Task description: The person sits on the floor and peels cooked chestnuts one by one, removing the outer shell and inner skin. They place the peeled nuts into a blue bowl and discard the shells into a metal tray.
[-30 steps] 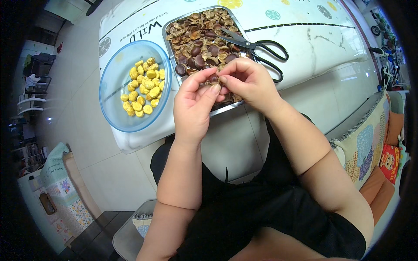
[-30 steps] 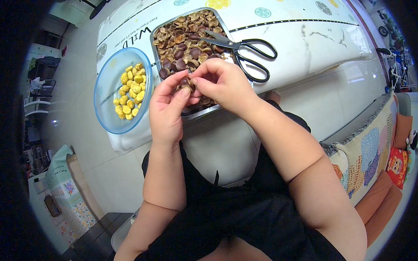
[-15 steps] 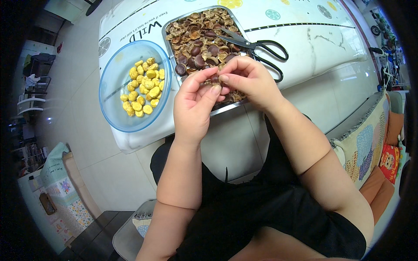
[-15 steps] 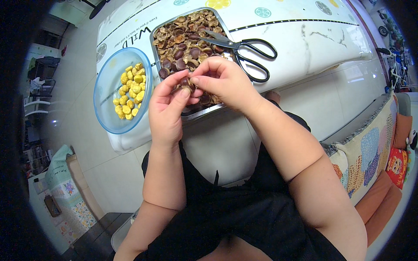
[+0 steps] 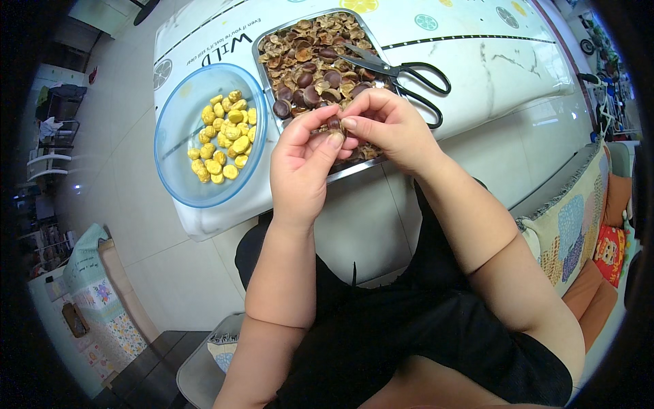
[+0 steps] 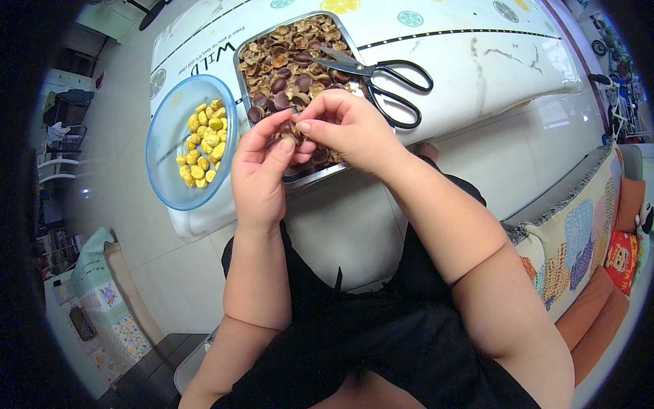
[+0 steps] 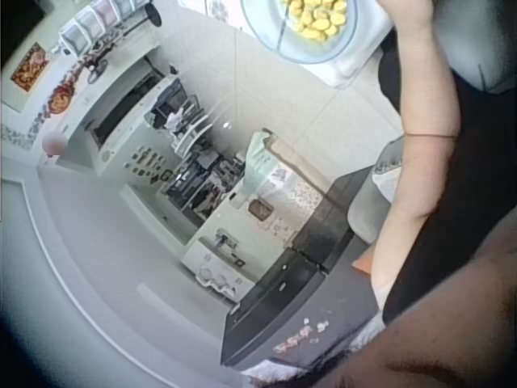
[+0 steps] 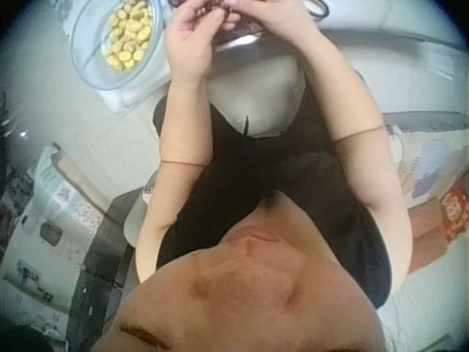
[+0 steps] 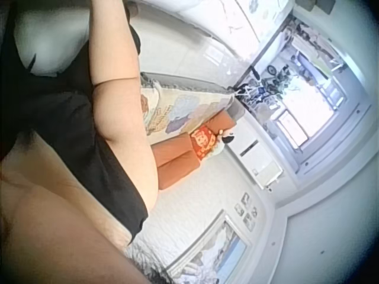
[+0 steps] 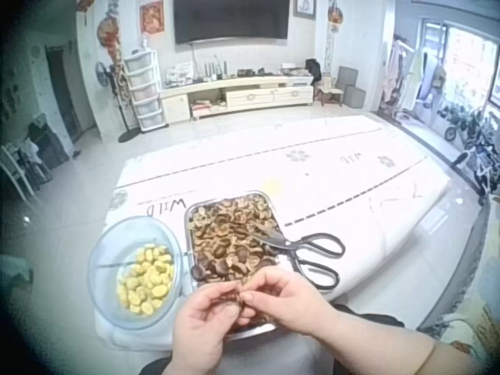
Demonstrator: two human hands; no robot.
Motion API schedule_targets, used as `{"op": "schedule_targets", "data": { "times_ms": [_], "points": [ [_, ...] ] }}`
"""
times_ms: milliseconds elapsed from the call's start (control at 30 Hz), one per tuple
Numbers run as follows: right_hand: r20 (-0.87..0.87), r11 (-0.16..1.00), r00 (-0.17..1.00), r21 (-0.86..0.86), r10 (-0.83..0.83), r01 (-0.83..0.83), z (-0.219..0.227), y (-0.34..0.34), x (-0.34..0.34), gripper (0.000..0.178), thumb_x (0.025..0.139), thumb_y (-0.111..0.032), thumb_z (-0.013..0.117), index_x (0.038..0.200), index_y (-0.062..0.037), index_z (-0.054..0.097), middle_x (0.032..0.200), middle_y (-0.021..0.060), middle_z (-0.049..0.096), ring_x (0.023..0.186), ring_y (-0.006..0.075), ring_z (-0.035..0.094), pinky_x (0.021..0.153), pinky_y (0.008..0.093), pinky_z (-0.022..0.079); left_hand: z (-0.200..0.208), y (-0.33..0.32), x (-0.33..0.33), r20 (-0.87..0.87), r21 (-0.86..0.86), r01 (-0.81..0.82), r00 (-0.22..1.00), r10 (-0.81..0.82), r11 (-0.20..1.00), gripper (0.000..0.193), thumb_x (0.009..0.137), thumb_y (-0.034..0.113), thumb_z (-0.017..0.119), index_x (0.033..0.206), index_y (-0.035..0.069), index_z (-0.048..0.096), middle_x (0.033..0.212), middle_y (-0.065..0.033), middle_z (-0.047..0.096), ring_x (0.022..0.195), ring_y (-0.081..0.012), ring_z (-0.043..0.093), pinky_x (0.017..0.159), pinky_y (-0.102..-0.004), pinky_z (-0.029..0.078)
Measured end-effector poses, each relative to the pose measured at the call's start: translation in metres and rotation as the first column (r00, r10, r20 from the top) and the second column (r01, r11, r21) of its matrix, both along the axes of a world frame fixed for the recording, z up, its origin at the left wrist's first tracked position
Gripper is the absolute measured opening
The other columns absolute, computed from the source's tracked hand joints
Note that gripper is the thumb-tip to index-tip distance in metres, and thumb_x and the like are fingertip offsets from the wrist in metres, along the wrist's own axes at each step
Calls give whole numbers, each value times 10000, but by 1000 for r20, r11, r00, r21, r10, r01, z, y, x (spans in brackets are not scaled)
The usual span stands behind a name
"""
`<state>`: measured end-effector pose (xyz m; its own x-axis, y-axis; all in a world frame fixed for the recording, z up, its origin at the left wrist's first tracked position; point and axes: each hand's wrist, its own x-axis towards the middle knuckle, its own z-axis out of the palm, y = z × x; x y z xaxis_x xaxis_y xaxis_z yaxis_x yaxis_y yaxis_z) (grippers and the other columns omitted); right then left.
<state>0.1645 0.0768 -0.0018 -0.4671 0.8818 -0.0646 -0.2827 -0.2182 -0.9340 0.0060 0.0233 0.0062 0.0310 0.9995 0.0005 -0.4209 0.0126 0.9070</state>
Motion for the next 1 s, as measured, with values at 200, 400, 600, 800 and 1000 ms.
{"op": "schedule_targets", "data": {
  "times_ms": [200,400,600,800,1000],
  "points": [
    [29,999,999,29,-15,14,0,0,0,74,882,-63,633,926,-8,612,824,36,648,738,82,616,679,219,509,0,0,0,25,-6,-7,1000,7,1000,327,912,11,572,1231,-38,518,1073,-104,623,867,-144,653,765,-245,540],
    [31,999,999,30,-13,12,4,-1,1,95,875,-45,632,959,-3,623,840,40,650,758,87,624,696,222,515,0,1,0,24,-4,-3,1000,4,1000,329,913,29,577,1230,-38,522,1036,-106,633,856,-138,648,759,-248,538],
    [100,997,994,79,-34,26,2,0,1,106,864,-35,637,965,-5,653,855,30,654,779,85,623,703,219,511,1,1,0,44,-27,-13,999,14,1000,327,919,44,569,1233,-38,524,1037,-110,635,856,-147,650,759,-253,538],
    [248,996,967,82,-59,40,5,1,2,123,855,-28,636,969,-2,675,881,39,660,785,71,615,714,216,501,2,2,0,38,-79,-35,999,38,996,323,925,44,556,1238,-32,524,1056,-109,635,857,-150,654,756,-246,534],
    [256,939,940,312,-227,142,0,-3,-3,128,854,-46,630,968,-14,677,816,39,663,743,99,626,688,235,509,1,2,2,-31,-57,-60,998,59,997,327,921,28,556,1242,-25,523,1073,-99,626,887,-140,644,762,-238,529]
  ]
}}
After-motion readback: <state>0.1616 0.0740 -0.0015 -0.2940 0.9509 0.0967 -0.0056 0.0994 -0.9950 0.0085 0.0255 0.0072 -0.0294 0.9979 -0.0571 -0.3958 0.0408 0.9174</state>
